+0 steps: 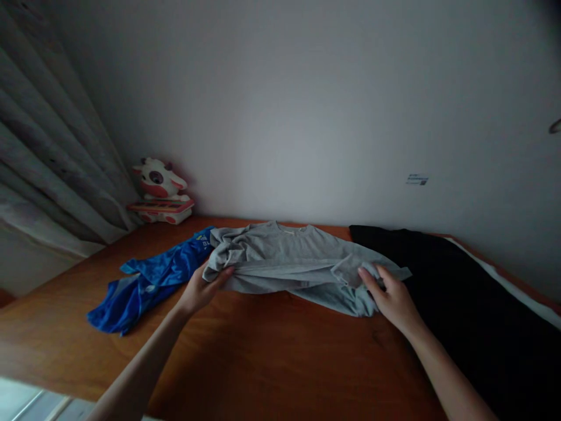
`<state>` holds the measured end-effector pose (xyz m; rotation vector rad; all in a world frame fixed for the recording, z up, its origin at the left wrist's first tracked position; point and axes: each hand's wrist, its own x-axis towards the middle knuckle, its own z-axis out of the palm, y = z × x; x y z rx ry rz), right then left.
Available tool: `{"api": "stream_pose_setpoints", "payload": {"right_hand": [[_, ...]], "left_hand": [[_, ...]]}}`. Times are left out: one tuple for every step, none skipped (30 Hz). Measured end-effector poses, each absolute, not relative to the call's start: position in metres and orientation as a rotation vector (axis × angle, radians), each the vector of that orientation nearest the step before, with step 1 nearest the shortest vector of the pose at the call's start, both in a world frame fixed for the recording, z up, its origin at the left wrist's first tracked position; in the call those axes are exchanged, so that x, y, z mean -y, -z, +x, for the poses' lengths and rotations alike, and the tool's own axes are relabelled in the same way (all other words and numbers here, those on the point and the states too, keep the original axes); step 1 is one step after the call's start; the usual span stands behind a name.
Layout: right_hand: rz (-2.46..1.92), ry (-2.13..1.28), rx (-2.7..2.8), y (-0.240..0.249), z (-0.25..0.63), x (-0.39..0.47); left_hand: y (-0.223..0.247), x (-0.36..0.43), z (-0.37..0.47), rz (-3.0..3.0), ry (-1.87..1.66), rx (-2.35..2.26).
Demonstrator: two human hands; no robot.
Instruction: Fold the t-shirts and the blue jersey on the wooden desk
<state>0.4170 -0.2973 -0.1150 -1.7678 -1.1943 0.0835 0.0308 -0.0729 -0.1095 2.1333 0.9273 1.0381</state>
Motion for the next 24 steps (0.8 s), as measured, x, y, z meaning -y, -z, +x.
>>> {"api": "stream_pose_setpoints", "payload": {"right_hand": [[-1.762,-0.167,1.167,0.107,0.418,0.304],[-1.763,-0.255,1.162,0.1,0.419,0.311],[-1.767,-0.338,1.178,0.094,0.421,0.319],[-1.776,-0.414,1.213,0.089,0.422,0.327],[-1.794,-0.487,1.26,0.086,0.422,0.334],[-1.821,-0.564,1.312,0.085,0.421,0.341],[-1.851,-0.649,1.364,0.085,0.42,0.347],[-1.877,-0.739,1.417,0.087,0.417,0.352],[-1.899,-0.828,1.467,0.089,0.413,0.357],[-1.92,-0.91,1.511,0.093,0.409,0.361],[-1.946,-0.965,1.54,0.097,0.405,0.364],[-1.978,-0.99,1.558,0.1,0.402,0.365],[-2.014,-0.979,1.571,0.104,0.401,0.366],[-2.053,-0.93,1.578,0.107,0.402,0.364],[-2.099,-0.842,1.577,0.109,0.405,0.361],[-2.149,-0.717,1.571,0.111,0.41,0.356],[-2.207,-0.561,1.552,0.112,0.417,0.35],[-2.278,-0.389,1.51,0.114,0.425,0.342],[-2.362,-0.213,1.441,0.115,0.433,0.333],[-2.459,-0.06,1.35,0.117,0.442,0.324],[-2.56,0.058,1.248,0.119,0.45,0.316],[-2.654,0.14,1.144,0.123,0.458,0.307],[-2.735,0.189,1.047,0.127,0.466,0.3],[-2.789,0.211,0.981,0.132,0.473,0.293]], "left_hand": [[0.098,0.076,0.024,2.113,-0.977,-0.922],[0.088,0.08,0.016,2.102,-0.862,-0.912],[0.078,0.084,0.009,2.098,-0.708,-0.897],[0.069,0.087,0.001,2.107,-0.526,-0.872],[0.063,0.09,-0.006,2.125,-0.34,-0.846],[0.059,0.092,-0.014,2.152,-0.174,-0.83],[0.058,0.093,-0.021,2.188,-0.039,-0.835],[0.059,0.094,-0.028,2.236,0.068,-0.858],[0.062,0.094,-0.034,2.291,0.154,-0.896],[0.066,0.093,-0.04,2.343,0.222,-0.936],[0.07,0.092,-0.044,2.384,0.276,-0.967],[0.074,0.09,-0.047,2.412,0.31,-0.977],[0.078,0.088,-0.047,2.423,0.314,-0.97],[0.08,0.086,-0.045,2.416,0.28,-0.954],[0.081,0.084,-0.04,2.405,0.207,-0.939],[0.082,0.082,-0.032,2.4,0.107,-0.929],[0.084,0.08,-0.022,2.416,-0.009,-0.929],[0.085,0.078,-0.011,2.458,-0.139,-0.934],[0.088,0.075,0.002,2.522,-0.262,-0.94],[0.093,0.071,0.015,2.598,-0.369,-0.946],[0.099,0.067,0.028,2.672,-0.449,-0.958],[0.106,0.062,0.039,2.732,-0.489,-0.982],[0.114,0.056,0.049,2.77,-0.502,-1.028],[0.123,0.05,0.057,2.788,-0.491,-1.091]]}}
